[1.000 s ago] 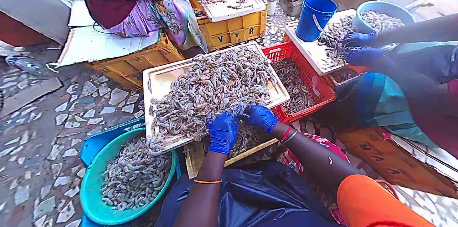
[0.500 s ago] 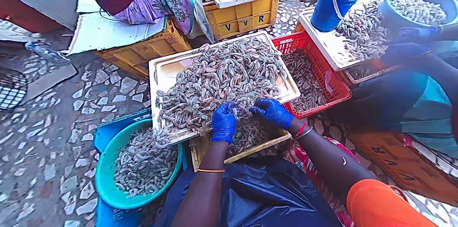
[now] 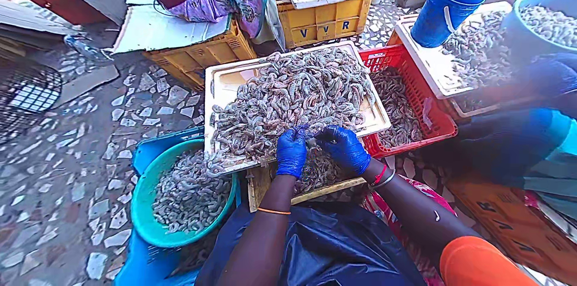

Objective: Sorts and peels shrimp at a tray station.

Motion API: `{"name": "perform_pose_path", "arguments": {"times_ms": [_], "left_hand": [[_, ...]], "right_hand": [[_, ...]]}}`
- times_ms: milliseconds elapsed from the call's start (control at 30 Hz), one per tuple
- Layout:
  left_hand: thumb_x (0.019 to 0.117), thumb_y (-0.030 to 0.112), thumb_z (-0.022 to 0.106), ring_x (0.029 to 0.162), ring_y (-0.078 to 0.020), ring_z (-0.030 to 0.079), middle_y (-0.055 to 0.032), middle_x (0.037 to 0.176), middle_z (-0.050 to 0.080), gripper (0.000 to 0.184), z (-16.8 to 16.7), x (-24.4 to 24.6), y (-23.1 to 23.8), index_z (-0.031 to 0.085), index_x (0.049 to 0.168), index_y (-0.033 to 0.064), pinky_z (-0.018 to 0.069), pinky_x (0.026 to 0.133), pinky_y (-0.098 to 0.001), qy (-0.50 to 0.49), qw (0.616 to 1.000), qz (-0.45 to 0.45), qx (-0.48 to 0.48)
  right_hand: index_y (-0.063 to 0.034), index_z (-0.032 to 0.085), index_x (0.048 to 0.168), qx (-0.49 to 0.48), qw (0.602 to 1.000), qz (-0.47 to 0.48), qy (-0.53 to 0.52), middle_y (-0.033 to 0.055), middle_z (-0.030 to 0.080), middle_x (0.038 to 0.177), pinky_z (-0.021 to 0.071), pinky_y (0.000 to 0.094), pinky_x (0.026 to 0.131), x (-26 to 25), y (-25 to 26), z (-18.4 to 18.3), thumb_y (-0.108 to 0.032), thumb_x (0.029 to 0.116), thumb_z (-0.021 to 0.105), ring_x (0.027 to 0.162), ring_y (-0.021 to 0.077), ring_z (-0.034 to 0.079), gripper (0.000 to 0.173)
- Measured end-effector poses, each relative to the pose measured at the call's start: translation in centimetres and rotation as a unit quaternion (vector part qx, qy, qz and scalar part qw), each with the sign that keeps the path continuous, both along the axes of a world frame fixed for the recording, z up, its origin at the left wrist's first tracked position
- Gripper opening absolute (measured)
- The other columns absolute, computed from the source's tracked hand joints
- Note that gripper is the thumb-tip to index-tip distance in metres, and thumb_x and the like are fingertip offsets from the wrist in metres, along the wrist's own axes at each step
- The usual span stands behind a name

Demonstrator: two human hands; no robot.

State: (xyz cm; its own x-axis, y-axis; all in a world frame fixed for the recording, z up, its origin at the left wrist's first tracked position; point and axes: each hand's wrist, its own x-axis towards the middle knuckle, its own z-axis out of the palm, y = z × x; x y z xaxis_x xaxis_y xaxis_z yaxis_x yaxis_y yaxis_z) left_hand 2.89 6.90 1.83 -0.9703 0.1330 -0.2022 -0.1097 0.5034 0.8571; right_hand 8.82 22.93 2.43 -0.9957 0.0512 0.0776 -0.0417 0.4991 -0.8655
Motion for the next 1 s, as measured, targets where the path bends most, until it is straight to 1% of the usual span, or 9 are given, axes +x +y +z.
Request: {"name": "perform_pose_path", "arguments": {"times_ms": [133,267,400,500,567,633,733,867,1000], "left_hand": [[0.1047,0.013,0.056,0.125,-0.013,0.062,-0.0077,0.133,0.067,0.031,-0.8,-0.2,-0.8,0.065,0.134,0.0079,0.0478,0.109,-0.0346,0.01,0.985,-0.138,0.107],[0.097,0.021,0.068,0.12,-0.0208,0.061,-0.0139,0.124,0.066,0.03,-0.7,0.0,-0.4,0.07,0.122,0.0053,0.0488,0.106,-0.0418,0.019,0.983,-0.176,0.04],[0.1021,0.024,0.062,0.107,-0.0212,0.066,-0.0143,0.112,0.069,0.027,-0.1,0.1,-0.3,0.071,0.113,0.0018,0.0513,0.099,-0.0449,0.01,0.987,-0.16,0.01],[0.1069,0.016,0.053,0.095,-0.0069,0.063,-0.0077,0.103,0.069,0.024,0.4,0.6,-0.6,0.069,0.113,-0.0009,0.0503,0.091,-0.0281,-0.007,0.988,-0.106,0.114],[0.1078,0.012,0.049,0.103,-0.004,0.063,-0.0081,0.112,0.07,0.026,0.9,1.0,-0.7,0.067,0.119,-0.0027,0.0494,0.096,-0.0245,-0.014,0.98,-0.098,0.175],[0.108,0.011,0.046,0.103,-0.0024,0.062,-0.008,0.112,0.067,0.027,1.1,1.8,-0.4,0.062,0.123,-0.0055,0.0498,0.095,-0.022,-0.028,0.972,-0.089,0.215],[0.11,0.015,0.042,0.102,-0.0087,0.064,-0.0078,0.111,0.066,0.03,0.5,2.4,-0.3,0.058,0.127,-0.0039,0.0538,0.094,-0.0294,-0.094,0.944,-0.052,0.312],[0.1082,0.009,0.037,0.099,-0.0127,0.067,-0.0035,0.103,0.069,0.025,1.3,2.6,-1.4,0.06,0.117,0.003,0.0559,0.091,-0.0325,-0.146,0.883,-0.041,0.444],[0.1088,0.01,0.034,0.116,-0.0162,0.063,-0.0103,0.127,0.066,0.033,0.7,2.3,-2.9,0.056,0.13,-0.0018,0.0517,0.101,-0.0354,-0.101,0.893,-0.01,0.439]], "right_hand": [[-0.0081,0.075,0.107,-0.067,0.996,-0.04,-0.032,0.0035,0.076,0.1,0.0599,0.0333,0.087,-0.5,1.1,0.0,-0.014,0.0937,0.074,0.091,0.0105,0.072,0.014],[-0.01,0.074,0.105,-0.073,0.996,-0.046,-0.03,0.0017,0.076,0.097,0.0606,0.0337,0.085,-1.0,1.0,0.0,-0.017,0.0939,0.075,0.088,0.0103,0.072,0.013],[-0.0088,0.07,0.114,-0.108,0.988,-0.097,-0.044,0.0049,0.074,0.094,0.0615,0.035,0.078,-0.9,0.3,0.7,-0.019,0.0943,0.075,0.081,0.0139,0.071,0.023],[-0.0122,0.064,0.131,-0.001,0.993,-0.041,-0.114,0.0074,0.072,0.113,0.0533,0.0441,0.097,-0.9,1.4,1.2,-0.039,0.1006,0.065,0.104,0.0188,0.068,0.04],[-0.0106,0.065,0.132,0.049,0.989,0.043,-0.13,0.0105,0.069,0.125,0.047,0.045,0.108,-0.6,1.3,1.2,-0.044,0.1035,0.057,0.12,0.0219,0.063,0.045],[-0.0078,0.063,0.136,0.069,0.987,0.083,-0.115,0.014,0.068,0.129,0.0448,0.0457,0.11,-0.1,0.2,0.9,-0.043,0.1068,0.049,0.124,0.0241,0.062,0.048],[-0.0063,0.065,0.133,0.12,0.99,0.051,-0.053,0.0157,0.072,0.119,0.0464,0.0493,0.106,0.5,-1.7,0.5,-0.035,0.1081,0.047,0.116,0.0283,0.066,0.042],[-0.008,0.072,0.126,0.221,0.966,0.046,0.124,0.0126,0.074,0.115,0.0468,0.0538,0.104,0.7,-2.2,-0.6,-0.023,0.1027,0.057,0.111,0.03,0.068,0.032],[-0.0131,0.076,0.107,0.288,0.93,0.062,0.219,0.0071,0.076,0.102,0.0478,0.0493,0.104,0.5,-2.6,-1.5,-0.025,0.1023,0.058,0.1,0.0254,0.071,0.023]]}}
